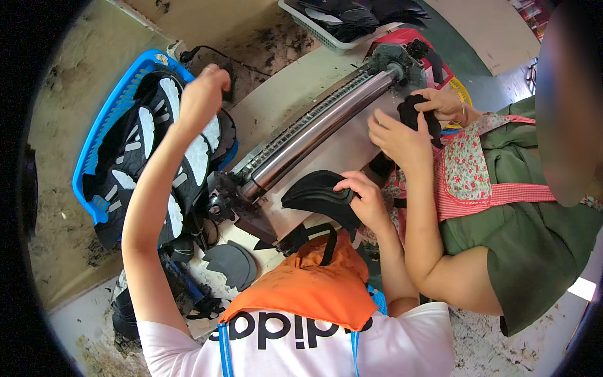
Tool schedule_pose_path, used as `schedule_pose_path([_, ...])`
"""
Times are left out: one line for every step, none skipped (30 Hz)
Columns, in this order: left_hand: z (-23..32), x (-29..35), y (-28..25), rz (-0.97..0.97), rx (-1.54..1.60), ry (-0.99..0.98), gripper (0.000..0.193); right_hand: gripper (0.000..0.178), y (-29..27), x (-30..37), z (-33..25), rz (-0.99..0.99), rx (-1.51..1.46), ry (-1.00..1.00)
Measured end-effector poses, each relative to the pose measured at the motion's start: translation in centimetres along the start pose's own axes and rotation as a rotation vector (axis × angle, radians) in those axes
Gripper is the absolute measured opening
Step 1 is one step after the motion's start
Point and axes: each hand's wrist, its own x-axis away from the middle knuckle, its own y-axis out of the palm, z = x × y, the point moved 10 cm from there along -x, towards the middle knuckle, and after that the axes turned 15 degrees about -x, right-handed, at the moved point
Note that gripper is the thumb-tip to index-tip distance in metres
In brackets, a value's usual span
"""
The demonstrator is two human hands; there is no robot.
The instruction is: The recorder uses a roller machine to apply glue or adhesive to various black shoe upper components.
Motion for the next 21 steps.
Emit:
schedule_pose_path([1.9,0.8,0.2,-0.046,-0.158,0.037,0.018,0.036,-0.4,-0.1,-0.2,0.028,-0.027,-0.024])
schedule_pose_path([3.9,2.2,1.4,-0.077,-0.159,0.104,0.016,0.035,-0.6,-0.2,-0.5,0.053,-0.054,-0.052])
schedule_pose_path([4.4,3.6,5.1,-0.184,-0.075,0.159,0.015,0.035,-0.3,-0.3,-0.8,0.048,-0.056,-0.057])
schedule_pose_path([5.4,4.8,6.7,-0.271,0.084,0.174,0.016,0.034,-0.4,-0.3,-1.1,0.068,0.052,-0.074])
schedule_pose_path([5.9,5.5,7.4,-0.3,0.138,0.177,0.017,0.033,-0.4,-0.2,-1.5,0.085,0.16,-0.09])
schedule_pose_path([6.1,5.9,8.0,-0.329,0.191,0.181,0.018,0.033,-0.3,-0.3,-1.9,0.086,0.16,-0.088])
schedule_pose_path([6.0,6.0,8.3,-0.33,0.192,0.183,0.018,0.032,0.2,-0.6,-2.8,0.053,0.241,-0.13])
schedule_pose_path([5.8,5.8,8.4,-0.341,0.231,0.149,0.017,0.031,0.6,-0.7,-3.4,0.022,0.324,-0.171])
schedule_pose_path([5.5,5.7,8.5,-0.351,0.269,0.114,0.016,0.029,0.8,-0.7,-3.0,-0.022,0.363,-0.167])
schedule_pose_path([5.5,5.6,8.4,-0.351,0.269,0.118,0.016,0.029,0.8,-0.6,-2.9,-0.018,0.364,-0.165])
schedule_pose_path([5.2,5.4,8.2,-0.35,0.29,0.095,0.016,0.03,0.8,-0.7,-2.8,-0.009,0.371,-0.152])
schedule_pose_path([4.9,5.3,7.9,-0.349,0.312,0.071,0.017,0.03,0.7,-0.8,-2.7,0.0,0.377,-0.139])
schedule_pose_path([4.7,5.1,7.7,-0.348,0.309,0.071,0.017,0.03,0.7,-1.0,-2.7,0.001,0.377,-0.141])
schedule_pose_path([4.5,5.0,7.2,-0.33,0.31,0.062,0.017,0.031,0.6,-1.0,-2.7,0.001,0.383,-0.134])
schedule_pose_path([4.2,4.9,6.9,-0.312,0.31,0.053,0.017,0.031,0.6,-1.1,-2.7,0.0,0.388,-0.128])
schedule_pose_path([4.1,4.9,6.9,-0.311,0.31,0.049,0.017,0.031,0.7,-1.1,-2.9,-0.003,0.388,-0.13])
schedule_pose_path([3.9,4.8,6.5,-0.278,0.306,0.044,0.016,0.028,0.4,-1.3,-2.5,0.024,0.339,-0.058])
schedule_pose_path([3.7,4.7,6.1,-0.245,0.303,0.038,0.015,0.025,0.1,-1.5,-2.0,0.049,0.29,0.013])
schedule_pose_path([3.6,4.9,5.9,-0.244,0.302,0.033,0.015,0.026,0.3,-1.6,-2.0,0.028,0.325,-0.029])
schedule_pose_path([3.7,4.9,5.4,-0.241,0.264,0.027,0.015,0.026,0.4,-1.6,-1.9,0.013,0.416,-0.065])
schedule_pose_path([4.2,4.5,4.8,-0.231,0.233,0.03,0.014,0.027,-0.1,-1.6,-1.6,0.007,0.516,-0.099])
